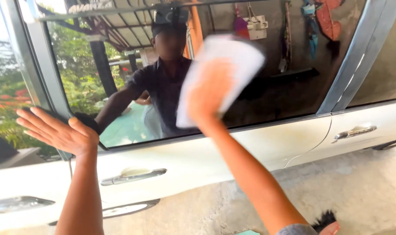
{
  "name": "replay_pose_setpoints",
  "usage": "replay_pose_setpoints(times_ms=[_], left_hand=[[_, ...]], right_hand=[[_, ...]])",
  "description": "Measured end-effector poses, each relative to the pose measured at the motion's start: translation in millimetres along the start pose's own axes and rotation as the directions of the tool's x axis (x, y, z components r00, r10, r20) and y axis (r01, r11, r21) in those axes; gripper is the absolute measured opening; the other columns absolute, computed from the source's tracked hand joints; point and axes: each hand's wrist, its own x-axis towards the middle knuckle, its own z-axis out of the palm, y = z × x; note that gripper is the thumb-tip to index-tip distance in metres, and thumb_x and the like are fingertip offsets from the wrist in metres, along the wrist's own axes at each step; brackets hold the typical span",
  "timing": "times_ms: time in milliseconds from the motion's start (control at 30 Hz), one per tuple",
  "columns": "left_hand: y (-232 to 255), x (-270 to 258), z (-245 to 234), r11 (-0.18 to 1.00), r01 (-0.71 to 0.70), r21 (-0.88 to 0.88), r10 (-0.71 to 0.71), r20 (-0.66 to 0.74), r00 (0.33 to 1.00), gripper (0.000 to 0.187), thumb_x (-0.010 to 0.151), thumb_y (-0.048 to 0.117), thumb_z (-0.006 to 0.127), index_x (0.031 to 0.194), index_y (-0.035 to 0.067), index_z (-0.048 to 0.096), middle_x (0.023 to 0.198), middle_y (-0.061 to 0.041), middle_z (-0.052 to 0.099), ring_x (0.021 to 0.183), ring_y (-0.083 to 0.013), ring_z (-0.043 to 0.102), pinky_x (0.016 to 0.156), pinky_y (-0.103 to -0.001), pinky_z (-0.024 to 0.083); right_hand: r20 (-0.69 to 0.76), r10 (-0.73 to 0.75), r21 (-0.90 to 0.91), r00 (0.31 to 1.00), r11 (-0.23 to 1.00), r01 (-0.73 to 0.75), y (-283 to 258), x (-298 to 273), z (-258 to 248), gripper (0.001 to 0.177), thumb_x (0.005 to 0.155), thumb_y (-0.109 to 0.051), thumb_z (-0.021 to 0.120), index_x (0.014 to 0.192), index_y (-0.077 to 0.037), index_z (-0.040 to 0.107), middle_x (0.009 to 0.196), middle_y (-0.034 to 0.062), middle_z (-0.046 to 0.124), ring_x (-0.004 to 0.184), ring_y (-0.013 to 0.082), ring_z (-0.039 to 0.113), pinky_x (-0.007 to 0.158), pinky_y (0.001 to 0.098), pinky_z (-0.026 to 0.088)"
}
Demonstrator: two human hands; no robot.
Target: Wiping down car windows and exterior body panels using a microfiber cloth.
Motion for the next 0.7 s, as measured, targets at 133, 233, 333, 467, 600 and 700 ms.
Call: replay_pose_setpoints(times_ms=[133, 233, 333, 467, 600, 700], left_hand=[[1.8, 4.6, 0.7, 0.999, 0.017, 0.046, -0.018, 0.007, 1.0, 0.074, 0.108, 0.054, 0.005, 0.169, 0.012, 0.015, 0.175, -0.01, 0.01, 0.163, -0.0321, 0.002, 0.138, -0.052, 0.003], [-7.4, 3.1, 5.5, 0.995, 0.033, 0.096, -0.037, 0.047, 0.998, 0.076, 0.106, 0.053, 0.002, 0.169, 0.013, 0.014, 0.176, -0.01, 0.009, 0.163, -0.0314, 0.0, 0.137, -0.051, -0.001], [-11.4, 3.1, 9.2, 0.988, 0.037, 0.148, -0.053, 0.103, 0.993, 0.076, 0.105, 0.053, 0.0, 0.17, 0.015, 0.011, 0.177, -0.009, 0.005, 0.164, -0.03, -0.003, 0.137, -0.051, -0.005], [14.2, 7.9, -11.3, 0.977, 0.126, 0.173, -0.161, 0.207, 0.965, 0.073, 0.108, 0.04, 0.005, 0.171, 0.005, 0.015, 0.174, -0.015, 0.004, 0.159, -0.0334, -0.004, 0.133, -0.053, -0.005], [41.3, -22.3, 0.3, 0.995, 0.037, -0.097, -0.032, 0.048, 0.998, 0.064, 0.107, 0.018, 0.033, 0.164, -0.007, 0.017, 0.171, -0.025, 0.011, 0.16, -0.0388, 0.004, 0.131, -0.06, 0.0], [82.6, -42.4, 9.4, 0.974, -0.076, -0.211, 0.079, 0.008, 0.997, 0.069, 0.111, 0.037, 0.016, 0.161, -0.011, 0.015, 0.168, -0.033, 0.01, 0.159, -0.0473, 0.007, 0.131, -0.062, 0.003]], right_hand=[[0.252, -0.679, -0.002, 0.689, 0.712, 0.702, -56.0, -41.3, 0.1, 0.064, 0.089, -0.022, 0.063, 0.15, -0.011, 0.046, 0.157, 0.0152, 0.037, 0.143, 0.035, 0.032, 0.109, 0.0544, 0.018], [0.388, -0.793, 0.002, 0.47, 0.51, 0.86, -39.2, -28.0, 1.1, 0.061, 0.107, -0.039, 0.041, 0.164, -0.019, 0.033, 0.17, 0.0081, 0.023, 0.155, 0.0287, 0.019, 0.118, 0.0561, 0.013], [0.425, -0.742, 0.072, 0.518, 0.598, 0.798, -1.0, 14.2, -26.2, 0.056, 0.1, -0.044, 0.039, 0.153, -0.025, 0.043, 0.163, 0.0071, 0.035, 0.122, 0.0299, 0.044, 0.094, 0.0532, 0.034], [0.107, -0.601, 0.099, 0.792, 0.799, 0.593, 68.7, 68.3, -63.9, 0.067, 0.084, -0.022, 0.068, 0.147, -0.006, 0.055, 0.157, 0.0203, 0.043, 0.148, 0.0441, 0.037, 0.124, 0.0577, 0.026], [-0.024, -0.539, -0.022, 0.842, 0.842, 0.539, 146.0, 98.0, -91.6, 0.066, 0.091, -0.011, 0.058, 0.152, 0.008, 0.041, 0.159, 0.0309, 0.037, 0.15, 0.0508, 0.032, 0.126, 0.0602, 0.02], [-0.087, -0.236, -0.026, 0.968, 0.972, 0.234, 206.4, 101.0, -91.2, 0.073, 0.087, 0.004, 0.051, 0.158, 0.008, 0.033, 0.164, 0.0315, 0.027, 0.153, 0.0502, 0.022, 0.127, 0.0562, 0.012]])
